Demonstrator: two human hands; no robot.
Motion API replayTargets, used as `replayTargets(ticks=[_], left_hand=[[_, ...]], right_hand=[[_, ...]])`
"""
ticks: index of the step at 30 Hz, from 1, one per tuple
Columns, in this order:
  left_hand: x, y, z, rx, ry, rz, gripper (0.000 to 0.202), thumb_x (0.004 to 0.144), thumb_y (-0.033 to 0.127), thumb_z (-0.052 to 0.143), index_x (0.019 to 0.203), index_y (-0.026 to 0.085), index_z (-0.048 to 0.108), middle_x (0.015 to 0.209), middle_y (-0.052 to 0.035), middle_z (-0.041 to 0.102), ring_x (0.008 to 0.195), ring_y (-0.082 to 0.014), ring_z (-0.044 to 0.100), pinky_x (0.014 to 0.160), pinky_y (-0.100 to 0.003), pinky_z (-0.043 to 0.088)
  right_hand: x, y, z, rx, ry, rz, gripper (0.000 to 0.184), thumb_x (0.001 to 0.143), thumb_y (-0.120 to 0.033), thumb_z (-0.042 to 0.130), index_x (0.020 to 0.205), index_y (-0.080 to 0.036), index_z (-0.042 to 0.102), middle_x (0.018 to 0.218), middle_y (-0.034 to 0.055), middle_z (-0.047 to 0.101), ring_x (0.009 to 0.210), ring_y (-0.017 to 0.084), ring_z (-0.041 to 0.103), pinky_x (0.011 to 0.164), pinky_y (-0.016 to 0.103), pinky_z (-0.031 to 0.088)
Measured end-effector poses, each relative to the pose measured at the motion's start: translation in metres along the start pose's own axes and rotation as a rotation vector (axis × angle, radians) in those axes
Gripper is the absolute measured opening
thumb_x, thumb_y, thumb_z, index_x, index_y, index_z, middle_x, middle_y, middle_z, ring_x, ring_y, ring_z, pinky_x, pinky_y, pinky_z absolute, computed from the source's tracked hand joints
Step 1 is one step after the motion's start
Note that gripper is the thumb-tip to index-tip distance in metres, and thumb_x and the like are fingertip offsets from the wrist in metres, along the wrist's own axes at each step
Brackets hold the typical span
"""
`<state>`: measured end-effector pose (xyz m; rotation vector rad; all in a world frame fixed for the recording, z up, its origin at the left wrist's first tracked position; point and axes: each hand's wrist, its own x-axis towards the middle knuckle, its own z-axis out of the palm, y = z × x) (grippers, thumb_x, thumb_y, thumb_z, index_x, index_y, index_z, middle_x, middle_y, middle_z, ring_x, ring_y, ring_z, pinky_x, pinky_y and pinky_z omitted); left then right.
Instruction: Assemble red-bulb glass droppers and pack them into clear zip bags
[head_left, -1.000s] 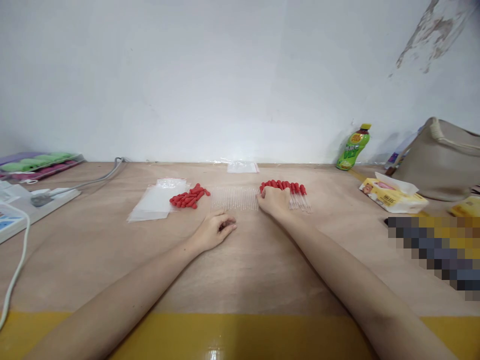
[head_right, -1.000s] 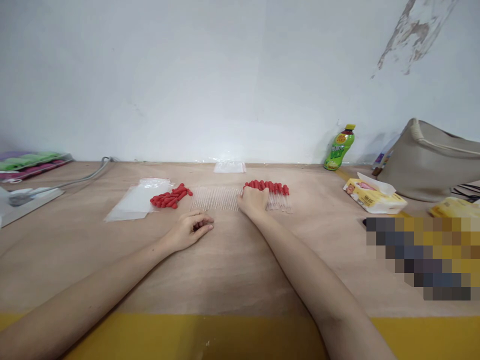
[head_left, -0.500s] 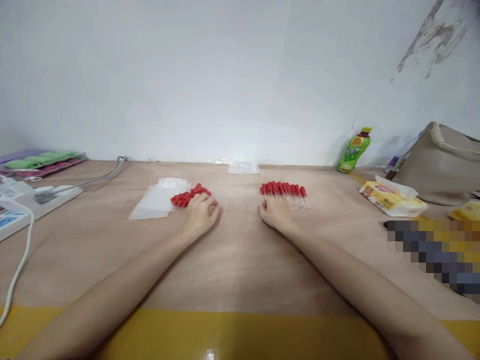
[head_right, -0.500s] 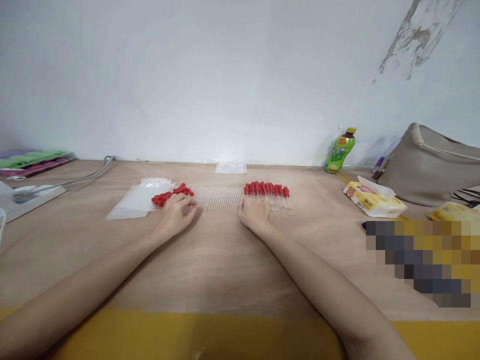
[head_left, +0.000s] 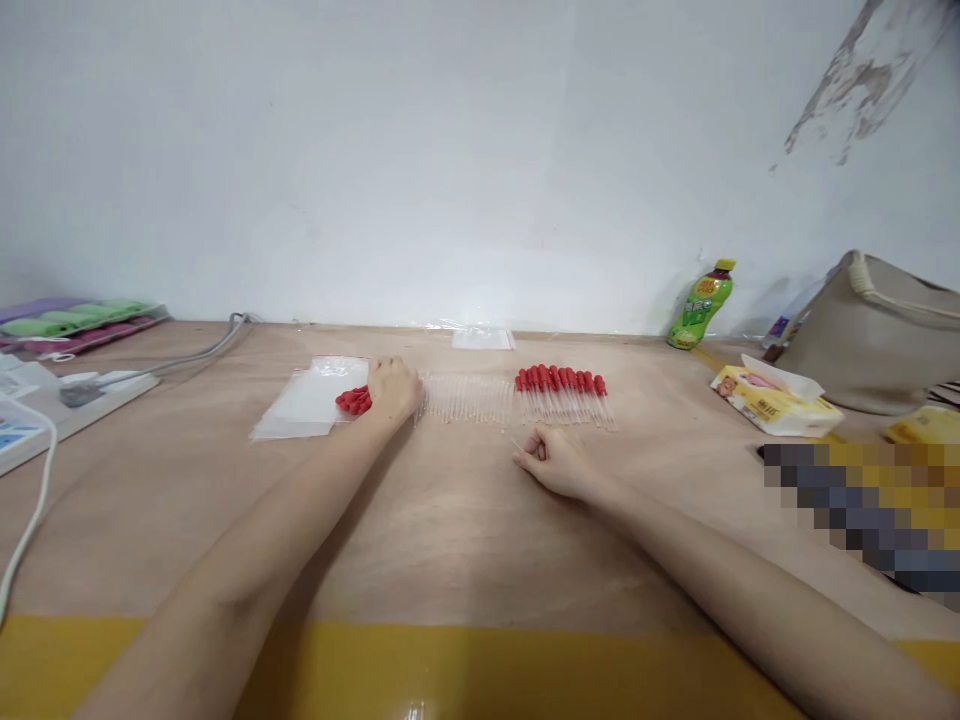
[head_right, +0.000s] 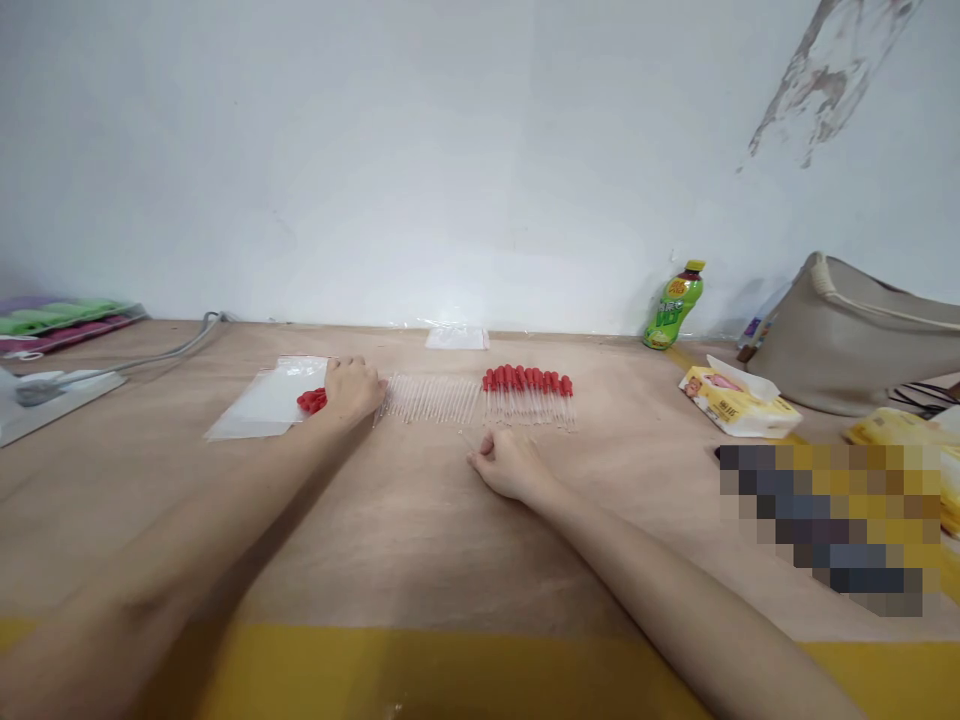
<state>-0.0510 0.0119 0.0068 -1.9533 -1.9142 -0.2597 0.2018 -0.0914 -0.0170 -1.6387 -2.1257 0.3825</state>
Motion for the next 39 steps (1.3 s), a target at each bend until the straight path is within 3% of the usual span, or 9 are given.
replayTargets(ticks=[5,8,10,12,16,20,25,29,39], left_hand=[[0.0,0.002,-0.005,0.005,0.03,-0.024,0.026,0.077,0.018,0.043,0.079,0.005,0.066,0.086,-0.0194,0.058,0.088,-0.0297,0.048,0.077,-0.04,0.025],[-0.015,0.005,-0.015,-0.033,0.106,0.037,0.03,0.082,0.023,0.04,0.079,0.008,0.066,0.087,-0.0161,0.057,0.089,-0.028,0.047,0.079,-0.04,0.027],[-0.033,0.007,-0.023,-0.168,0.212,0.183,0.031,0.084,0.029,0.04,0.076,0.012,0.065,0.082,-0.0121,0.056,0.086,-0.0256,0.047,0.079,-0.038,0.03],[-0.056,0.007,-0.029,-0.366,0.241,0.381,0.029,0.083,0.034,0.043,0.076,0.015,0.064,0.077,-0.0079,0.054,0.081,-0.0216,0.048,0.076,-0.034,0.035],[-0.096,0.009,-0.035,-0.605,0.088,0.638,0.022,0.082,0.032,0.047,0.081,0.017,0.062,0.075,-0.0048,0.05,0.07,-0.0154,0.048,0.064,-0.027,0.04],[-0.109,0.015,-0.032,-0.757,-0.056,0.569,0.017,0.081,0.032,0.049,0.08,0.017,0.058,0.079,-0.0035,0.052,0.064,-0.0121,0.05,0.06,-0.025,0.042],[-0.106,0.024,-0.023,-0.871,-0.145,0.491,0.018,0.08,0.032,0.054,0.088,0.017,0.06,0.08,-0.0031,0.057,0.067,-0.013,0.053,0.062,-0.025,0.044],[-0.11,0.028,-0.025,-0.901,-0.151,0.52,0.02,0.086,0.027,0.045,0.092,0.019,0.063,0.086,-0.0043,0.058,0.079,-0.0155,0.055,0.074,-0.029,0.043],[-0.114,0.027,-0.028,-1.017,-0.121,0.457,0.019,0.087,0.026,0.041,0.087,0.017,0.058,0.081,-0.0032,0.056,0.078,-0.015,0.052,0.073,-0.028,0.042]], right_hand=[[-0.005,-0.005,0.001,-0.088,-0.021,0.001,0.017,0.079,-0.032,0.048,0.07,-0.018,0.053,0.068,0.0023,0.06,0.062,0.015,0.053,0.054,0.024,0.031],[-0.01,-0.009,0.0,-0.208,0.006,-0.03,0.02,0.083,-0.032,0.043,0.073,-0.017,0.053,0.072,0.0054,0.061,0.067,0.017,0.054,0.057,0.027,0.03],[-0.012,-0.009,0.001,-0.271,0.05,-0.063,0.021,0.084,-0.031,0.04,0.075,-0.017,0.053,0.076,0.0077,0.06,0.071,0.019,0.054,0.06,0.028,0.03],[-0.014,-0.006,0.003,-0.285,0.102,-0.097,0.02,0.085,-0.029,0.039,0.077,-0.016,0.052,0.079,0.0084,0.06,0.075,0.02,0.053,0.063,0.029,0.03],[-0.014,0.002,0.008,-0.186,0.17,-0.128,0.017,0.086,-0.024,0.035,0.082,-0.016,0.049,0.081,0.0053,0.06,0.072,0.017,0.053,0.071,0.032,0.03],[-0.012,0.004,0.009,-0.035,0.204,-0.149,0.013,0.086,-0.024,0.036,0.082,-0.017,0.047,0.075,0.0028,0.059,0.066,0.015,0.052,0.072,0.031,0.033],[-0.014,0.002,0.014,0.127,0.207,-0.318,0.015,0.086,-0.022,0.035,0.09,-0.017,0.049,0.084,0.0061,0.059,0.077,0.016,0.054,0.067,0.026,0.04],[-0.018,-0.003,0.017,0.168,0.17,-0.417,0.02,0.087,-0.022,0.034,0.094,-0.018,0.053,0.089,0.006,0.059,0.082,0.016,0.055,0.072,0.028,0.042],[-0.023,-0.01,0.017,0.089,0.147,-0.475,0.02,0.088,-0.022,0.036,0.093,-0.019,0.055,0.089,0.0036,0.062,0.082,0.015,0.054,0.075,0.029,0.036]])
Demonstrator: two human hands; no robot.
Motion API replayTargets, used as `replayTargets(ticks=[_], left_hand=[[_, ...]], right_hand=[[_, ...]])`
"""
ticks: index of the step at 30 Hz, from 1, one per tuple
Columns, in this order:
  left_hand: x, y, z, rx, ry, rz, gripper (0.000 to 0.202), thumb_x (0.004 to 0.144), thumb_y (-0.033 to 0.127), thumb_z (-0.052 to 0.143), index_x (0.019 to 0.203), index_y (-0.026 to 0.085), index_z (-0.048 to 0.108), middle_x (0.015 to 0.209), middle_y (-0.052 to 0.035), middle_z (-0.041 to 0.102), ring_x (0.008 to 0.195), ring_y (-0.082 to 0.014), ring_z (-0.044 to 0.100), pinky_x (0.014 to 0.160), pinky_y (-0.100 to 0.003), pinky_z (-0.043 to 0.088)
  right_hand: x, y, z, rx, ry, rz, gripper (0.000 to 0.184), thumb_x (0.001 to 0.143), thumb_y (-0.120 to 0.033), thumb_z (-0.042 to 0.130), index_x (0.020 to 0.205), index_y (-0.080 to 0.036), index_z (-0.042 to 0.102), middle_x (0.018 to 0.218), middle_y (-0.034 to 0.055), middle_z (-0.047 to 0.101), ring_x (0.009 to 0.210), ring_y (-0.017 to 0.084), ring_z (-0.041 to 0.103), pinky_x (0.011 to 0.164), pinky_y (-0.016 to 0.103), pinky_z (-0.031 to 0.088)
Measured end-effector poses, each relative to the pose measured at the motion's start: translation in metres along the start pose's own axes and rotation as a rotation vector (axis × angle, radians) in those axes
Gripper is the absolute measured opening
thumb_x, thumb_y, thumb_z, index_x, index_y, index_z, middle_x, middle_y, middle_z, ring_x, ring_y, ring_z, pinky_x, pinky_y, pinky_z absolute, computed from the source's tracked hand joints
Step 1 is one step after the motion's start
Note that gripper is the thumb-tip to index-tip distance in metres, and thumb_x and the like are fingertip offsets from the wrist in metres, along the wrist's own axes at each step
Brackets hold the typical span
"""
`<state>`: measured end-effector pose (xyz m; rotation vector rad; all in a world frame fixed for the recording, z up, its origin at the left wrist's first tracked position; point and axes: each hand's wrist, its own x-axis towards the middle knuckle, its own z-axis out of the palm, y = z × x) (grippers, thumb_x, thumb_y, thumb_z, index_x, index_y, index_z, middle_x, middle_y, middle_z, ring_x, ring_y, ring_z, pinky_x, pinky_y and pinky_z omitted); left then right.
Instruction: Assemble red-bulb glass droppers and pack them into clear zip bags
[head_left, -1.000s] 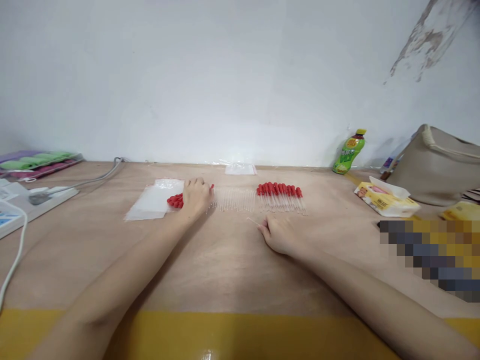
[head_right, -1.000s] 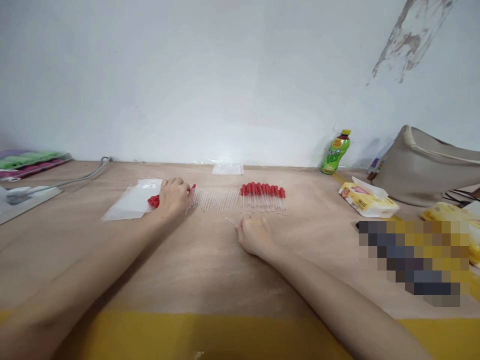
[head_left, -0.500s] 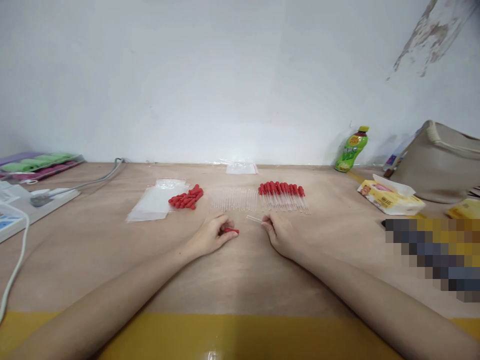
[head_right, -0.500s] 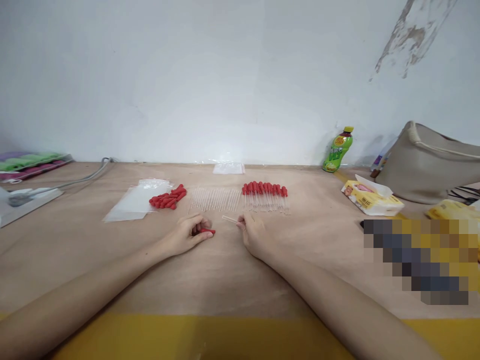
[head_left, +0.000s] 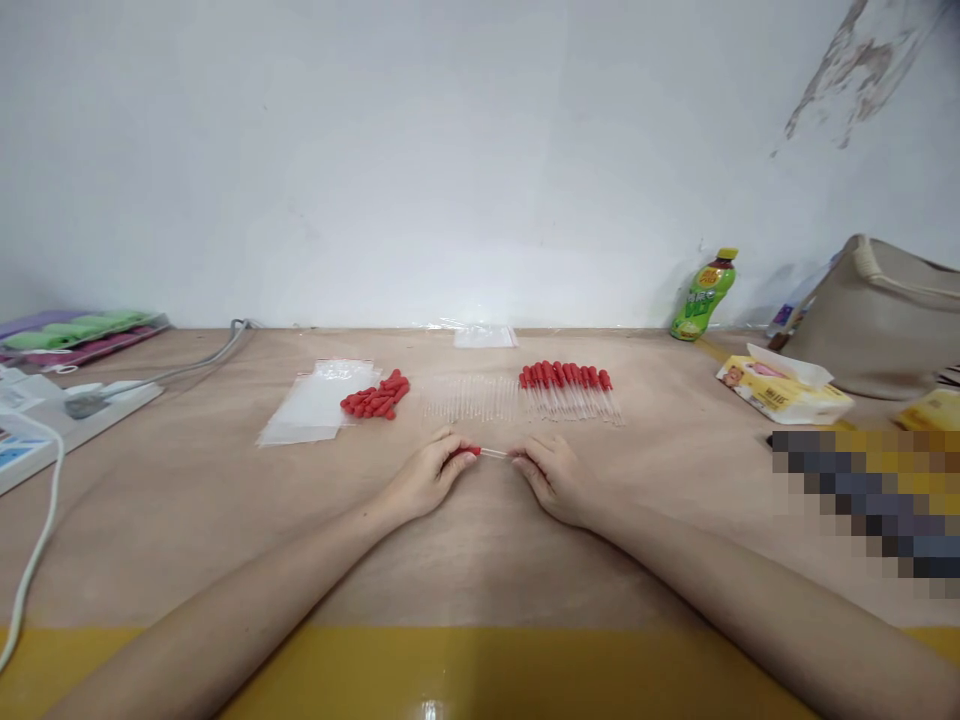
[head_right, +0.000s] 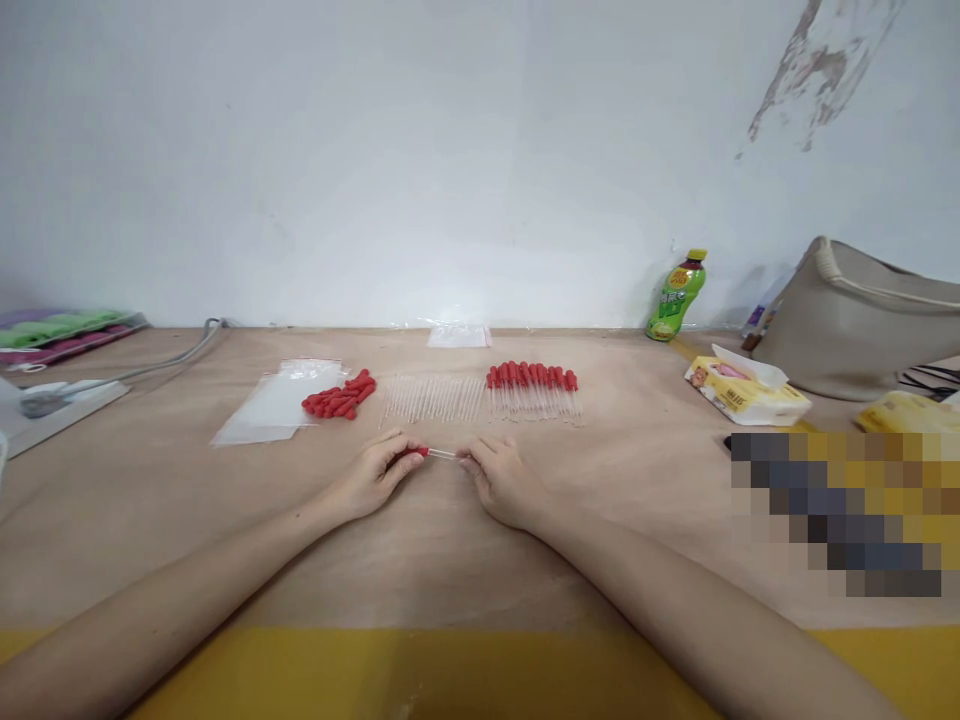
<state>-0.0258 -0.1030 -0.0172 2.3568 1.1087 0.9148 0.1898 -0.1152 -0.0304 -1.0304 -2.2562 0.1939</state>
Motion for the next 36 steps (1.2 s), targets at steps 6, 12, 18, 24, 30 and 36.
replayTargets(ticks=[6,12,18,24,30,36], left_hand=[[-0.003,0.0,0.002,-0.139,-0.085,-0.101,0.02,0.087,0.03,0.041,0.089,0.017,0.057,0.067,0.0011,0.055,0.061,-0.0108,0.051,0.059,-0.022,0.042],[-0.007,-0.001,0.003,-0.185,-0.131,-0.103,0.021,0.086,0.03,0.043,0.088,0.017,0.059,0.064,0.0013,0.056,0.058,-0.0097,0.052,0.056,-0.02,0.043],[-0.007,0.002,0.003,-0.066,-0.122,-0.09,0.022,0.085,0.031,0.045,0.091,0.019,0.063,0.072,0.0003,0.063,0.063,-0.0113,0.056,0.059,-0.021,0.044],[-0.005,0.0,0.002,-0.043,-0.04,-0.094,0.022,0.082,0.033,0.051,0.09,0.018,0.064,0.076,0.0,0.066,0.064,-0.0117,0.057,0.06,-0.022,0.045],[-0.006,-0.003,0.004,-0.042,-0.049,-0.069,0.022,0.081,0.034,0.053,0.09,0.019,0.066,0.08,-0.0007,0.068,0.066,-0.0124,0.06,0.063,-0.023,0.046],[-0.007,-0.003,0.005,-0.018,-0.048,-0.032,0.02,0.081,0.031,0.052,0.091,0.018,0.065,0.081,-0.0008,0.068,0.067,-0.0123,0.061,0.063,-0.022,0.047]], right_hand=[[0.002,0.0,-0.001,0.007,-0.056,0.027,0.024,0.089,-0.025,0.034,0.09,-0.021,0.057,0.081,0.0009,0.063,0.073,0.013,0.054,0.072,0.029,0.031],[0.006,0.003,-0.005,0.016,-0.118,0.0,0.02,0.088,-0.023,0.039,0.086,-0.022,0.06,0.08,-0.0031,0.064,0.068,0.01,0.053,0.071,0.028,0.027],[0.005,0.002,-0.004,-0.274,-0.039,-0.116,0.022,0.084,-0.018,0.04,0.087,-0.022,0.062,0.076,0.0013,0.062,0.061,0.012,0.048,0.071,0.031,0.026],[0.005,0.009,0.003,-0.179,0.067,-0.155,0.018,0.086,-0.02,0.04,0.091,-0.016,0.057,0.08,0.0061,0.059,0.071,0.015,0.05,0.067,0.029,0.034],[0.005,0.008,-0.002,0.013,0.065,-0.138,0.014,0.085,-0.019,0.04,0.077,-0.017,0.051,0.073,0.0036,0.056,0.069,0.014,0.05,0.061,0.025,0.039],[0.005,0.004,0.006,-0.007,0.09,-0.157,0.016,0.085,-0.019,0.041,0.076,-0.016,0.054,0.07,0.0032,0.056,0.067,0.013,0.049,0.062,0.024,0.038]])
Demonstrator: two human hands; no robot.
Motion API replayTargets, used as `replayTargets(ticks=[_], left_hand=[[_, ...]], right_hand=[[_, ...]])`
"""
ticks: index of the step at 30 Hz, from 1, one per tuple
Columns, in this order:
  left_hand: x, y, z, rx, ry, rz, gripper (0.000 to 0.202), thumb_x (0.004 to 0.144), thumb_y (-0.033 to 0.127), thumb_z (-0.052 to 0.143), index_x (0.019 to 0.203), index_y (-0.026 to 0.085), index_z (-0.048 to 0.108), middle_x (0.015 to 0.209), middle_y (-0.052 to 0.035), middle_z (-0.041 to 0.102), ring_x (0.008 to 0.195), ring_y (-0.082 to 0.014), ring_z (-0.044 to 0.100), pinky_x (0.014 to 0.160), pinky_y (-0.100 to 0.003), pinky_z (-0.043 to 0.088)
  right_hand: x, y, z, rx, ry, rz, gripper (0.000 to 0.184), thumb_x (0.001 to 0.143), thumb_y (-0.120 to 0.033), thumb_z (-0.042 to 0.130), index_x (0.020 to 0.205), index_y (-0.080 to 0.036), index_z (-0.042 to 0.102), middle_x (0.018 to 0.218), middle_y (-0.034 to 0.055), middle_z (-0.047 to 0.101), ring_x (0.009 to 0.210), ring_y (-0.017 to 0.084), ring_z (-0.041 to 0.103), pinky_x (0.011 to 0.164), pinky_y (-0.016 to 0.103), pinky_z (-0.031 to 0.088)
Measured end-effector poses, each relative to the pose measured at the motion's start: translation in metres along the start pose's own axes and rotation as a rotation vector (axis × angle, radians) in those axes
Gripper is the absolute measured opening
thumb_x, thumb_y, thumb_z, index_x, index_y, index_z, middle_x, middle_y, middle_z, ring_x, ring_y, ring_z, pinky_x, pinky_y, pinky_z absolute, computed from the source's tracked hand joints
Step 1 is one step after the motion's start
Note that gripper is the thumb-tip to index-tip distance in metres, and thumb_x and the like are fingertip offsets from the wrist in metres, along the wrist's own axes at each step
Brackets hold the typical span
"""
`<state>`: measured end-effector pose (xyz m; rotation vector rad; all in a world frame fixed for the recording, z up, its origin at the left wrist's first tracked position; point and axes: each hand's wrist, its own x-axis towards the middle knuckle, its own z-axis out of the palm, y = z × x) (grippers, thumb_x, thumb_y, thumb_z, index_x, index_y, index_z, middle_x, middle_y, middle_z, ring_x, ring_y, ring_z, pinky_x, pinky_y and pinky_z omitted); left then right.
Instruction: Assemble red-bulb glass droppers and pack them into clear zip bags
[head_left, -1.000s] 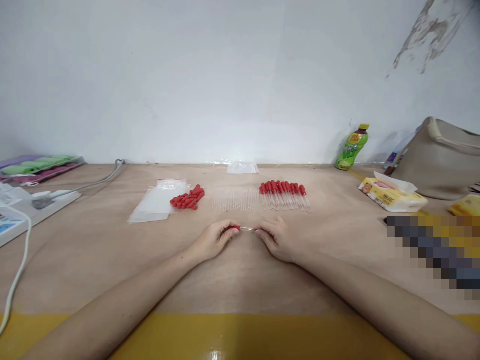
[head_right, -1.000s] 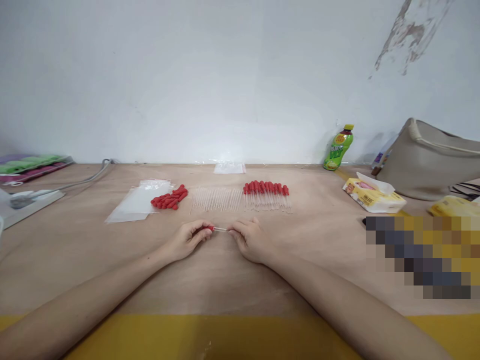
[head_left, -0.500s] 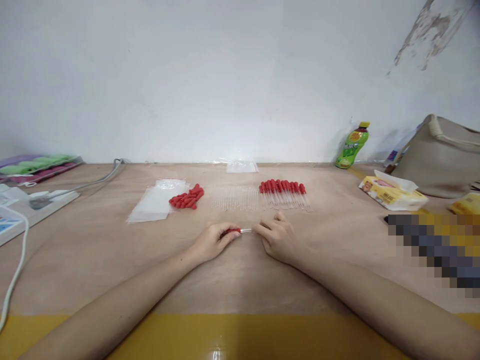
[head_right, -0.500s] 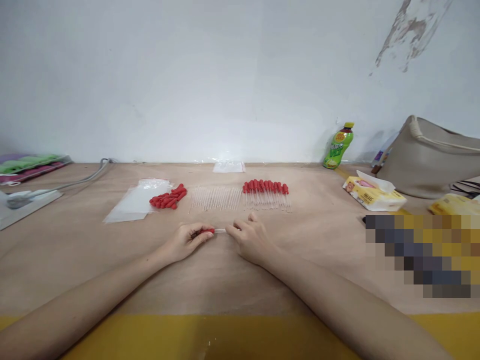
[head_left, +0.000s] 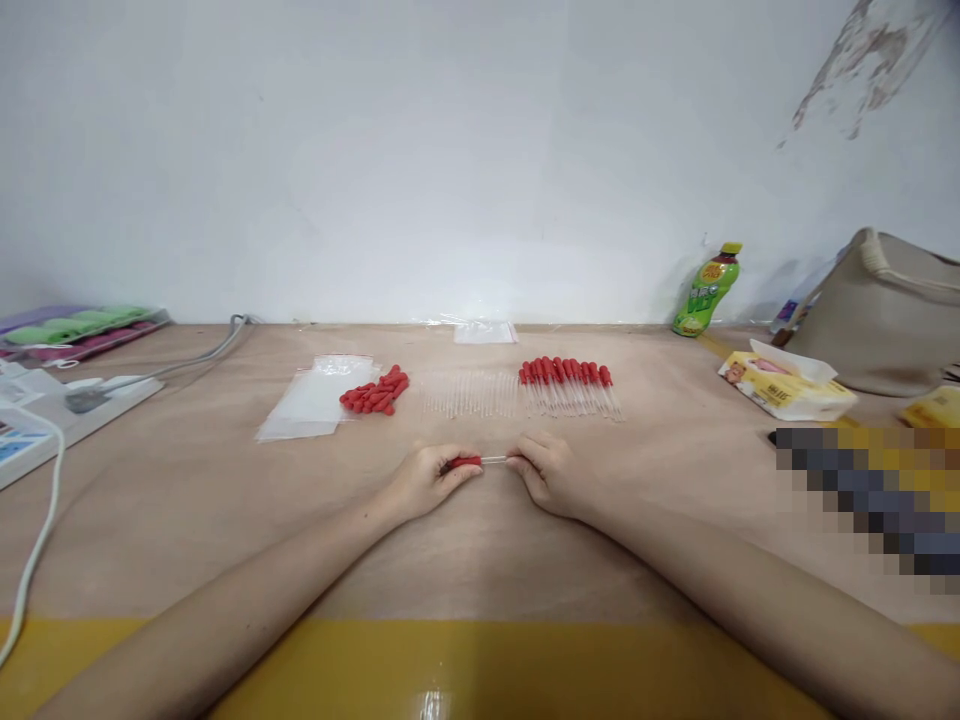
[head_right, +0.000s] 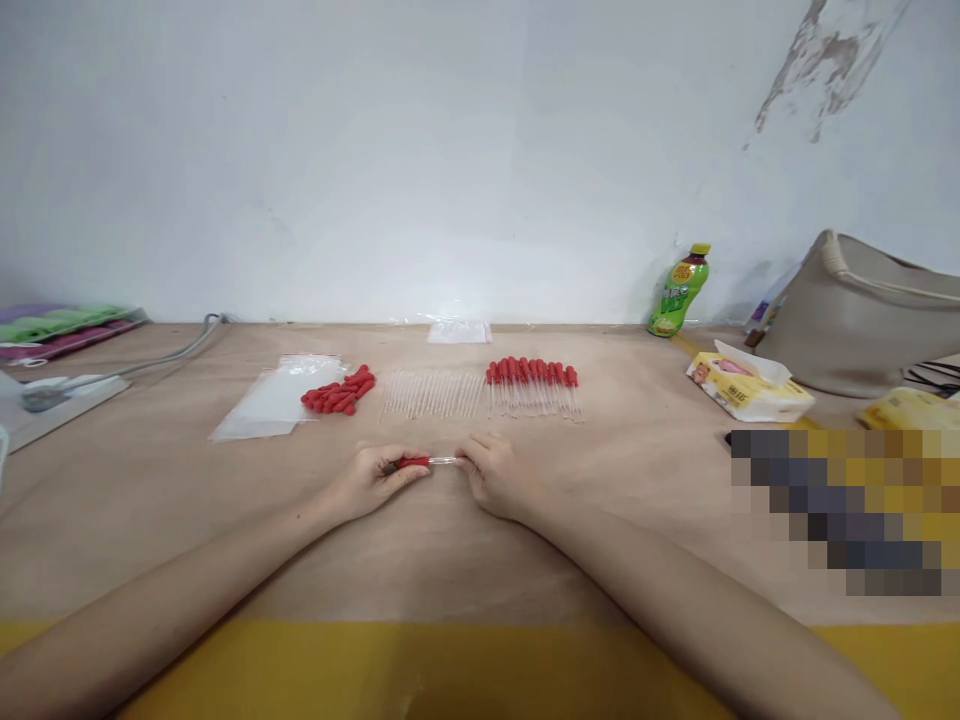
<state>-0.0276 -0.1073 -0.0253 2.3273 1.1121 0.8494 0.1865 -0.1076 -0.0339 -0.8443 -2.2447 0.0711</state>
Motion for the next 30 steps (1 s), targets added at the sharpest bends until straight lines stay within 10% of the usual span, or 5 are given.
replayTargets(ticks=[20,30], left_hand=[[0.005,-0.004,-0.006,0.107,0.056,0.083,0.02,0.08,0.028,0.054,0.096,0.018,0.061,0.083,-0.0033,0.066,0.069,-0.0138,0.061,0.065,-0.026,0.049],[0.009,-0.016,-0.013,0.176,0.056,0.04,0.02,0.081,0.029,0.051,0.094,0.016,0.059,0.083,-0.0042,0.058,0.068,-0.0126,0.055,0.063,-0.025,0.047]], right_hand=[[0.01,-0.008,-0.006,-0.064,-0.259,0.16,0.021,0.086,-0.023,0.039,0.08,-0.017,0.058,0.078,0.0043,0.06,0.069,0.013,0.051,0.064,0.023,0.036],[0.051,0.048,-0.045,-0.079,-0.035,0.819,0.025,0.074,-0.028,0.045,0.057,-0.017,0.06,0.06,0.0027,0.062,0.062,0.015,0.056,0.058,0.023,0.036]])
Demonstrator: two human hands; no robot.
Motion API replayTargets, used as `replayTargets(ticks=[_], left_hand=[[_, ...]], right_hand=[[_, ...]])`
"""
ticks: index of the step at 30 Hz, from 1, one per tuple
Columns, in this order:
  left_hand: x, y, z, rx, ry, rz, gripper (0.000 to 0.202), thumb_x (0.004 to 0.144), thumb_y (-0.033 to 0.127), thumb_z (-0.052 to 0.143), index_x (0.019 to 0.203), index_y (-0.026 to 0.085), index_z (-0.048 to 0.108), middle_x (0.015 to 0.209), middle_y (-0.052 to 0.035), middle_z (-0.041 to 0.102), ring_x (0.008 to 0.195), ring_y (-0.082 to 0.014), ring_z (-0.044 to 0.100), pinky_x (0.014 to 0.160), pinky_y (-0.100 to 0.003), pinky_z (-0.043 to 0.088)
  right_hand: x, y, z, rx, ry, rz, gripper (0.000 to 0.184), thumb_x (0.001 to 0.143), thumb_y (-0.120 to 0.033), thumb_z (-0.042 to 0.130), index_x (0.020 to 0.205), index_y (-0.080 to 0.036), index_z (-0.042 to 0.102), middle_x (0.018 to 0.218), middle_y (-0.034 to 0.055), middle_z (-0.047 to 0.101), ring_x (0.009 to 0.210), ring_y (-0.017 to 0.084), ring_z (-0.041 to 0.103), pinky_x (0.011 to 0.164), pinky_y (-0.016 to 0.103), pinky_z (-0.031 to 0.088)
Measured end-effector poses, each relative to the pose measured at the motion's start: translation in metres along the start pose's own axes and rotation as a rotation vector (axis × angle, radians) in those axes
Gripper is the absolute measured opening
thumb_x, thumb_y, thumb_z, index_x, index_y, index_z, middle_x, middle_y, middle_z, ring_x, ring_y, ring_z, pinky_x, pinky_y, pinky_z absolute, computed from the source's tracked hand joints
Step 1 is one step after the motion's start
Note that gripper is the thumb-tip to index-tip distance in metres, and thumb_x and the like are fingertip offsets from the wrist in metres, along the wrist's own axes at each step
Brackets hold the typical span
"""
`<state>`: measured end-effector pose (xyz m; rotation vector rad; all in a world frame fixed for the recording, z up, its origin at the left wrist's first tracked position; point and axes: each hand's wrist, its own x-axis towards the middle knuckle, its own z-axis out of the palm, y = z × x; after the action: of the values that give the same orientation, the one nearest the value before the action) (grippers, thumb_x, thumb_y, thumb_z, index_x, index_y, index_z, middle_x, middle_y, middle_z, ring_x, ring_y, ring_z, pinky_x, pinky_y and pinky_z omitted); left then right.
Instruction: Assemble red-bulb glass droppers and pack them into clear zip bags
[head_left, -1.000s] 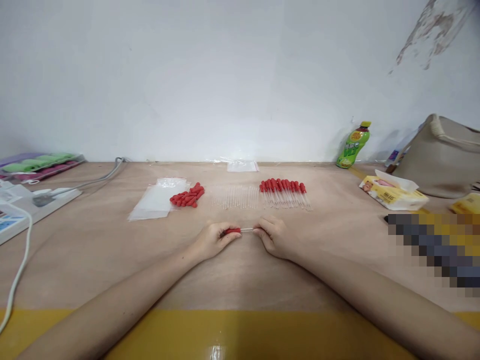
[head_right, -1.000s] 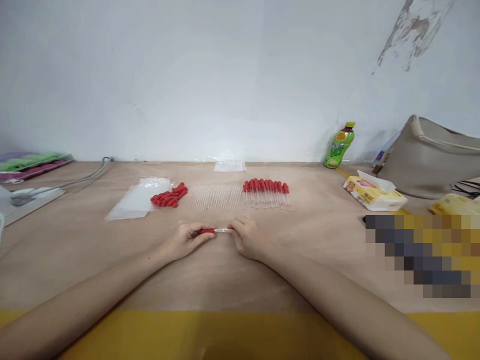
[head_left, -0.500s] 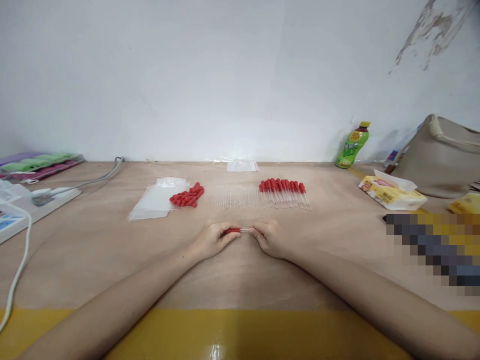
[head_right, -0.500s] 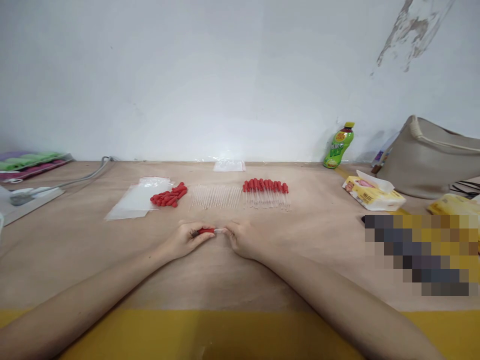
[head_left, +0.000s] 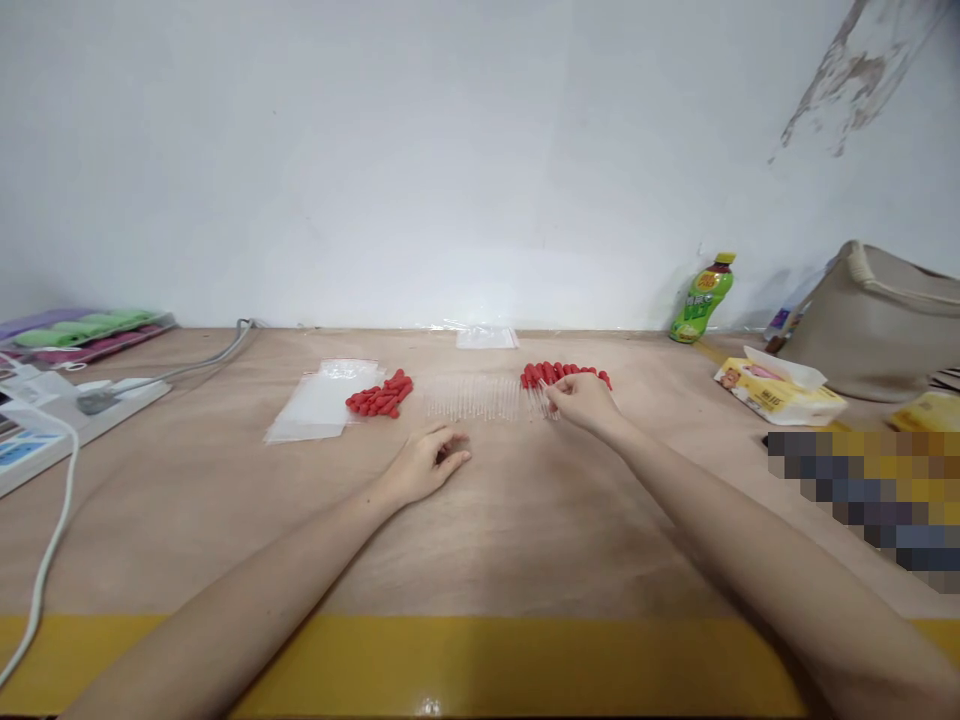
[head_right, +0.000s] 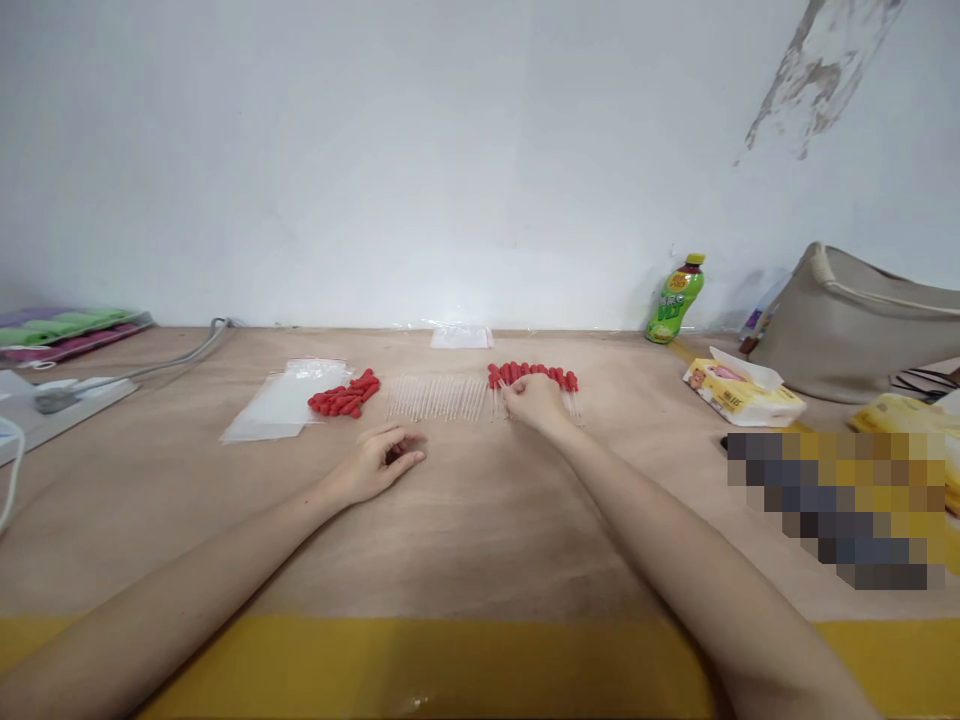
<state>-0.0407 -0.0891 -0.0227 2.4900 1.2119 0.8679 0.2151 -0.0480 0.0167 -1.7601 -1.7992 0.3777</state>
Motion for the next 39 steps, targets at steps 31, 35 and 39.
replayTargets(ticks=[31,35,39], left_hand=[[0.0,0.0,0.001,-0.043,0.005,0.042,0.016,0.081,0.027,0.05,0.088,0.017,0.06,0.086,-0.0039,0.058,0.07,-0.0124,0.056,0.065,-0.025,0.046],[0.0,0.0,0.001,-0.04,-0.003,0.04,0.016,0.082,0.027,0.05,0.088,0.017,0.06,0.085,-0.0037,0.057,0.07,-0.0125,0.055,0.065,-0.025,0.045],[-0.002,0.0,0.003,-0.023,0.018,0.015,0.017,0.081,0.027,0.05,0.091,0.017,0.06,0.086,-0.0042,0.057,0.07,-0.0131,0.055,0.064,-0.026,0.045]], right_hand=[[0.029,-0.03,0.057,-0.472,-0.01,0.071,0.021,0.075,-0.023,0.046,0.077,-0.012,0.064,0.08,0.0156,0.065,0.077,0.025,0.06,0.075,0.039,0.026],[0.026,-0.035,0.057,-0.497,-0.051,0.038,0.018,0.073,-0.016,0.046,0.072,-0.012,0.064,0.078,0.0154,0.065,0.074,0.025,0.06,0.074,0.038,0.027],[0.008,-0.036,0.05,-0.513,0.004,-0.041,0.023,0.08,-0.016,0.039,0.086,-0.007,0.059,0.084,0.0181,0.064,0.08,0.026,0.058,0.075,0.037,0.027]])
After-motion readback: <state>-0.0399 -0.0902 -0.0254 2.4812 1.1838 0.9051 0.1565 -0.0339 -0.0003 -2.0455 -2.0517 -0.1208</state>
